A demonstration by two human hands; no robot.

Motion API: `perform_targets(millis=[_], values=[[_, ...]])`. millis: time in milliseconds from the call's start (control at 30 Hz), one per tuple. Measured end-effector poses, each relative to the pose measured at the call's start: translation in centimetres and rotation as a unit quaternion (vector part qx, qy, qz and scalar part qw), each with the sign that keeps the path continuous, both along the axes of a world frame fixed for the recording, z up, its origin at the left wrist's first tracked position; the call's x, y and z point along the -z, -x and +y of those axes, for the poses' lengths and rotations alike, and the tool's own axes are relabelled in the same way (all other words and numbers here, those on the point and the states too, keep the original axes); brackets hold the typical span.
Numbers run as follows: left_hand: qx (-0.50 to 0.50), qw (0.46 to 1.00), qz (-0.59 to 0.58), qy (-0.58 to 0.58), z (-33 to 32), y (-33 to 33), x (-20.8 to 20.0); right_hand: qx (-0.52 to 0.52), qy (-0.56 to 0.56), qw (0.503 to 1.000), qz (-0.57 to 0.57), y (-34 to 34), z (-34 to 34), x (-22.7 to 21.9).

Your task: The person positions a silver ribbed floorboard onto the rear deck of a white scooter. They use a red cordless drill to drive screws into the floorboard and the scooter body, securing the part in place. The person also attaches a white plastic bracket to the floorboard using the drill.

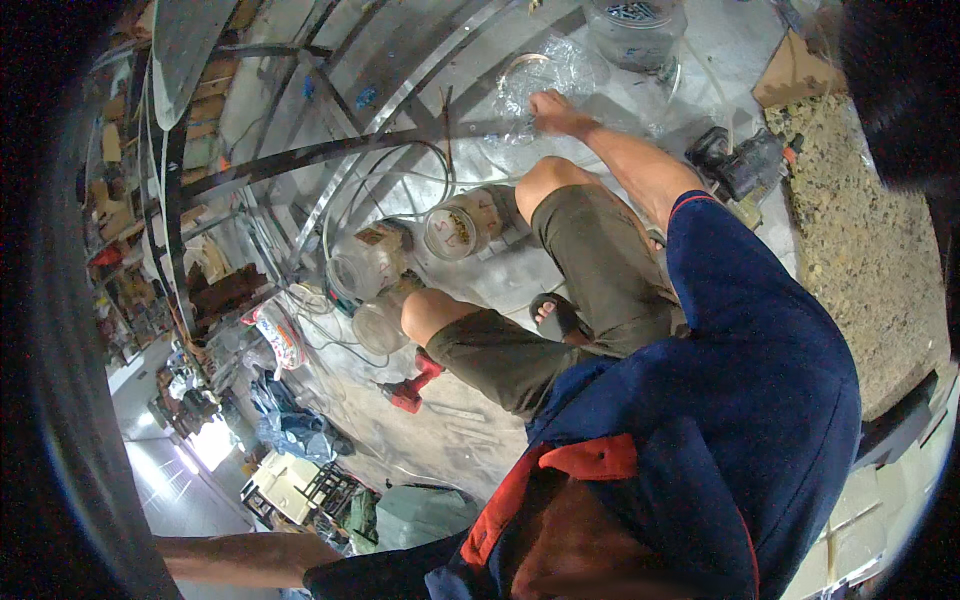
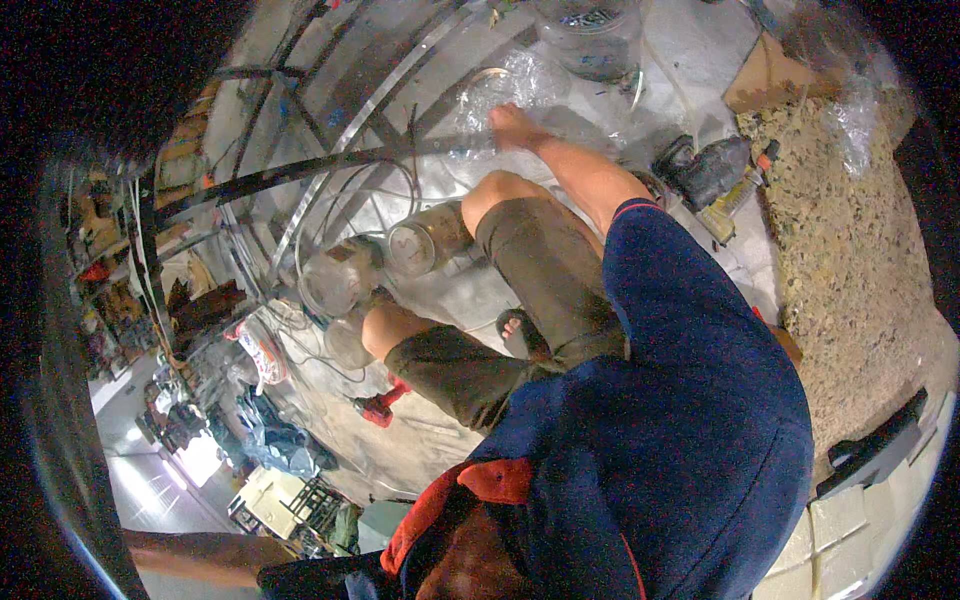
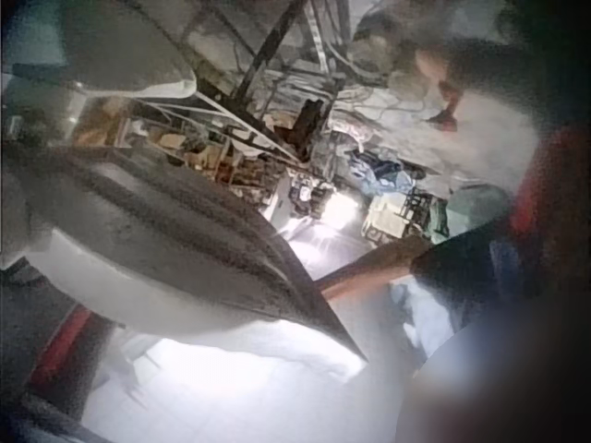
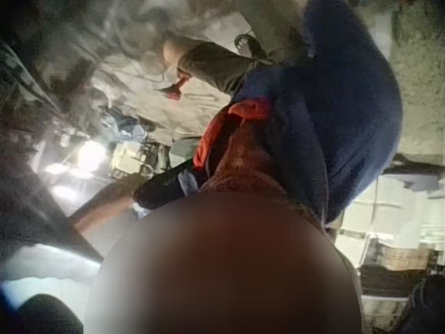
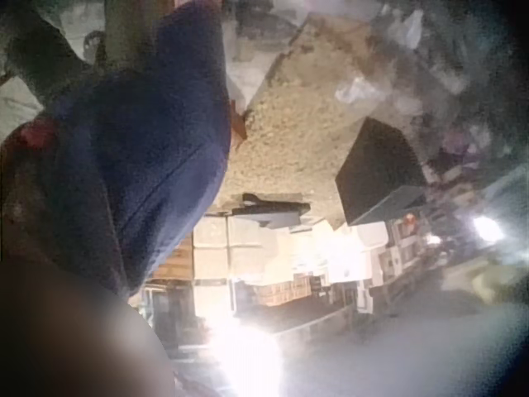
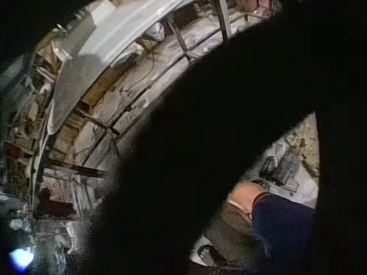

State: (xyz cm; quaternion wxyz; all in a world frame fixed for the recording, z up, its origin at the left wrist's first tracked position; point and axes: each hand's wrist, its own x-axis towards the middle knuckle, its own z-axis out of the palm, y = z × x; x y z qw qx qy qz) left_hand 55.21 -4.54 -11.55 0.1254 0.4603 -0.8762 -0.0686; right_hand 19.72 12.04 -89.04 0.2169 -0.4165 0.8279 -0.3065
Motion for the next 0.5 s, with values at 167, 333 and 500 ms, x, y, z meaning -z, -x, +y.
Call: perform_targets(millis=[167, 333, 500], values=[[0.014, 1.000, -0.004, -0.016, -0.5, 0.8, 0.4, 0.126, 0.002, 0.958, -0.258, 1.6, 2.1, -1.7], [0.026, 0.999, -0.006, -0.030, -0.3, 1.5, 1.2, 0.120, 0.048, 0.948, -0.292, 2.6, 4.9, -1.2], [0.024, 0.999, -0.008, -0.041, -0.1, 2.1, 2.4, 0.026, 0.108, 0.959, -0.259, 3.9, 6.8, -0.7]])
